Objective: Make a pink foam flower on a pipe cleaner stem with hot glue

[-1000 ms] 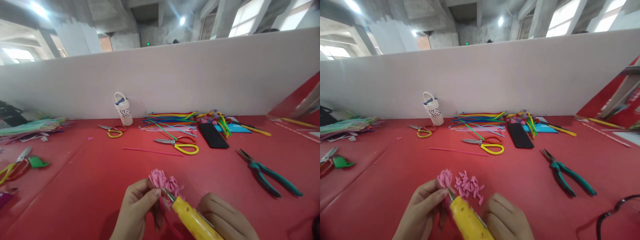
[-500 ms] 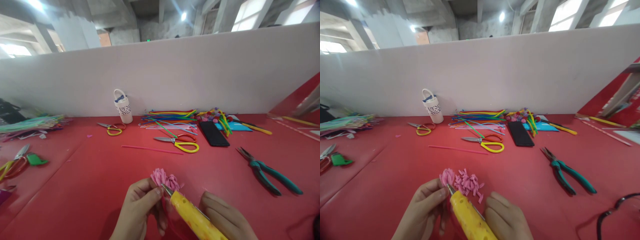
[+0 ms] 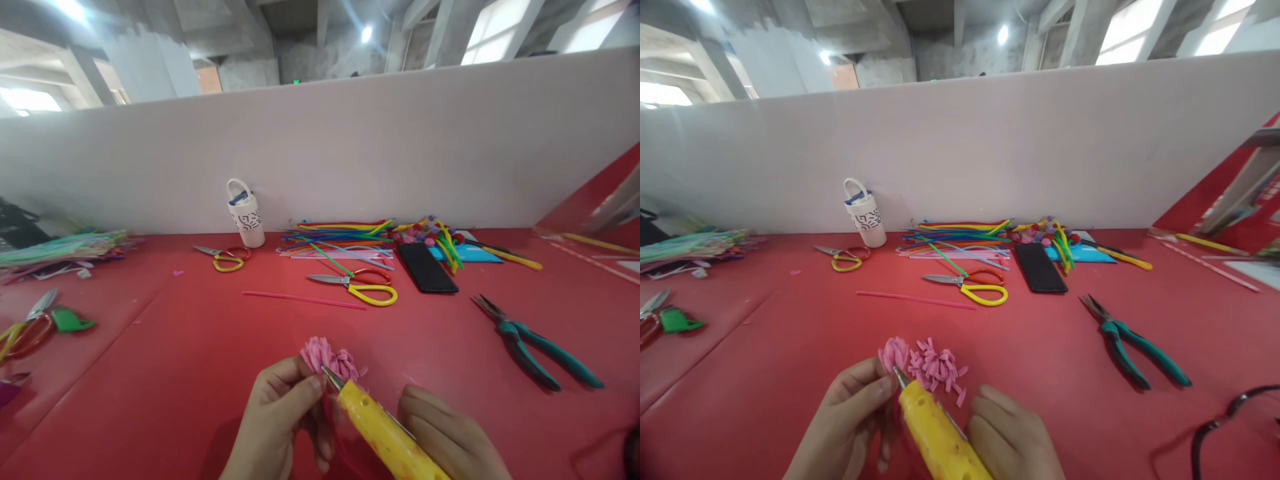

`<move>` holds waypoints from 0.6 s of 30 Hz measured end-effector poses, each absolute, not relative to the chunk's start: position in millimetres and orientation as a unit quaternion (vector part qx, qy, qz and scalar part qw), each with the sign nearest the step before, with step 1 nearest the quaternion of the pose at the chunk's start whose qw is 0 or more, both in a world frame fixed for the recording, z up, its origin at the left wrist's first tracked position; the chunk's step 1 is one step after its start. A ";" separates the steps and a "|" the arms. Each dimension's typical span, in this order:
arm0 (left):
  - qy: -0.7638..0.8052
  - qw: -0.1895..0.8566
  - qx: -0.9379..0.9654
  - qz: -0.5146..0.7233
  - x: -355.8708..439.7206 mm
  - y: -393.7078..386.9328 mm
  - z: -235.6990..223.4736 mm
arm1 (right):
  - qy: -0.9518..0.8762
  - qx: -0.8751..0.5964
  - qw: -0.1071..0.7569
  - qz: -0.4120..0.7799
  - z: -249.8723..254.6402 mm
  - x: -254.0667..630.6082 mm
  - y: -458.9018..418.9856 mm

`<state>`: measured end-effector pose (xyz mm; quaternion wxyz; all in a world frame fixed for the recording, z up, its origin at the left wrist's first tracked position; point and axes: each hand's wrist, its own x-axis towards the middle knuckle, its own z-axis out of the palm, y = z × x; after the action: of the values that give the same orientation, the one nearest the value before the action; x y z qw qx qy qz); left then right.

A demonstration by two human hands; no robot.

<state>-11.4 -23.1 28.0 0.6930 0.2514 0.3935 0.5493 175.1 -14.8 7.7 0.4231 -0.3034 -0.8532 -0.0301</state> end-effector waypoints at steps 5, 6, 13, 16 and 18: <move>0.388 0.697 0.250 0.549 -12.0 -21.7 27.1 | -0.865 -0.267 0.424 -0.010 7.1 172.9 -10.9; 0.390 0.696 0.251 0.548 -12.2 -21.7 26.9 | -0.866 -0.264 0.424 -0.008 6.8 172.6 -10.6; 0.435 0.667 0.272 0.540 -11.6 -23.4 30.0 | -0.871 -0.267 0.413 -0.008 7.3 169.9 -10.7; 0.459 0.619 0.330 0.545 -13.3 -22.1 29.0 | -0.863 -0.274 0.423 -0.006 6.1 169.5 -10.1; 0.479 0.573 0.378 0.548 -17.3 -19.8 27.2 | -0.861 -0.285 0.420 0.005 5.0 169.9 -10.0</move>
<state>-17.3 -19.8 27.2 0.5728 0.3775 0.4786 0.5479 169.9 -10.0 5.0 0.4204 -0.2853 -0.8613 0.0050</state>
